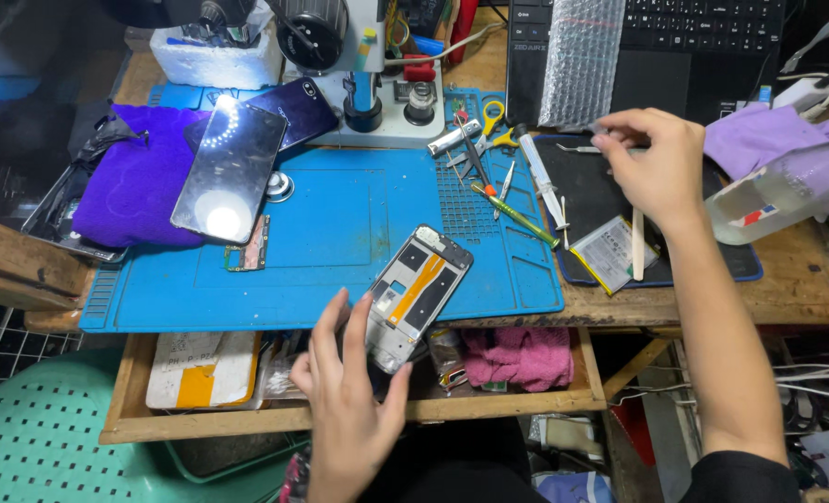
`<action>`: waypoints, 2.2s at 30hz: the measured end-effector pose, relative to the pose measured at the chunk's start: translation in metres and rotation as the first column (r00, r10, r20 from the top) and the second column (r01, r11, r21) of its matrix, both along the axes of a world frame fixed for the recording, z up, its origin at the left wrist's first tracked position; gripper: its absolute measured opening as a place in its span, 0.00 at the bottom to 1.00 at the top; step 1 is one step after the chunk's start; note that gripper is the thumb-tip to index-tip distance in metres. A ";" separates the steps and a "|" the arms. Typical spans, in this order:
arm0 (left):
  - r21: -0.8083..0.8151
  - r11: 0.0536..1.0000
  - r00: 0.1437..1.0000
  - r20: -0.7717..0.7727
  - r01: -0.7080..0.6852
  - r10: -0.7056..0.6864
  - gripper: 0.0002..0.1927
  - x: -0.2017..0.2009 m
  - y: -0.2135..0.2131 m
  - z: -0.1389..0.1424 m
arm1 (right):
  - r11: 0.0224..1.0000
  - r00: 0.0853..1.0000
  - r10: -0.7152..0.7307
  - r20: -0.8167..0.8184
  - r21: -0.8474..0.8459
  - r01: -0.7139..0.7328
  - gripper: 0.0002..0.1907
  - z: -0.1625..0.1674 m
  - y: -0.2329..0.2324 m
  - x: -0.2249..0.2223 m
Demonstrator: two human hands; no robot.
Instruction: The person disassembles a smartphone by prying open the casing and removing internal components. They use a small screwdriver to unscrew parts and a plastic tool to separate the screen from the frame. The person handles the phone and its internal parts throughout the process.
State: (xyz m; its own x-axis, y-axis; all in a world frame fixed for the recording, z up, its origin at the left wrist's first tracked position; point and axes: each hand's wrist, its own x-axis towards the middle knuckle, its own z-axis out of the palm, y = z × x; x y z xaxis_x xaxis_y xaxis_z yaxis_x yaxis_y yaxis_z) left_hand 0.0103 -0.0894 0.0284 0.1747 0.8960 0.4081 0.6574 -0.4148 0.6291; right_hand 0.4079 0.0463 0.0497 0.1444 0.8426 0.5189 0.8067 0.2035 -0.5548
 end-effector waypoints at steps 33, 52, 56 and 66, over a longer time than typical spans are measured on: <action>0.008 0.497 0.497 0.004 0.867 -0.868 0.20 0.053 0.133 0.030 | 0.761 0.776 0.606 0.174 -0.412 -0.501 0.06 0.066 -0.081 -0.116; -0.107 0.556 0.558 0.322 0.824 -0.765 0.09 0.063 0.139 0.012 | 0.846 0.892 0.449 0.040 0.302 -0.440 0.21 0.009 -0.093 -0.151; -0.126 0.543 0.551 0.335 0.830 -0.764 0.10 0.064 0.138 0.012 | 0.847 0.911 0.410 0.038 0.355 -0.396 0.20 0.001 -0.094 -0.150; -0.061 0.511 0.505 0.291 0.858 -0.813 0.10 0.061 0.130 0.021 | 0.841 0.917 0.399 0.009 0.394 -0.370 0.19 -0.005 -0.102 -0.149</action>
State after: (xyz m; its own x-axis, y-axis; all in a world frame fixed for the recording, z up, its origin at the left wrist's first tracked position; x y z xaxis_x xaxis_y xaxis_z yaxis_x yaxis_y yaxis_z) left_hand 0.0712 0.0411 0.0495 0.8164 0.4298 0.3856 -0.0860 -0.5699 0.8172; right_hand 0.2592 -0.0561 0.0442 -0.1014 0.5771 0.8104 0.5816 0.6953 -0.4224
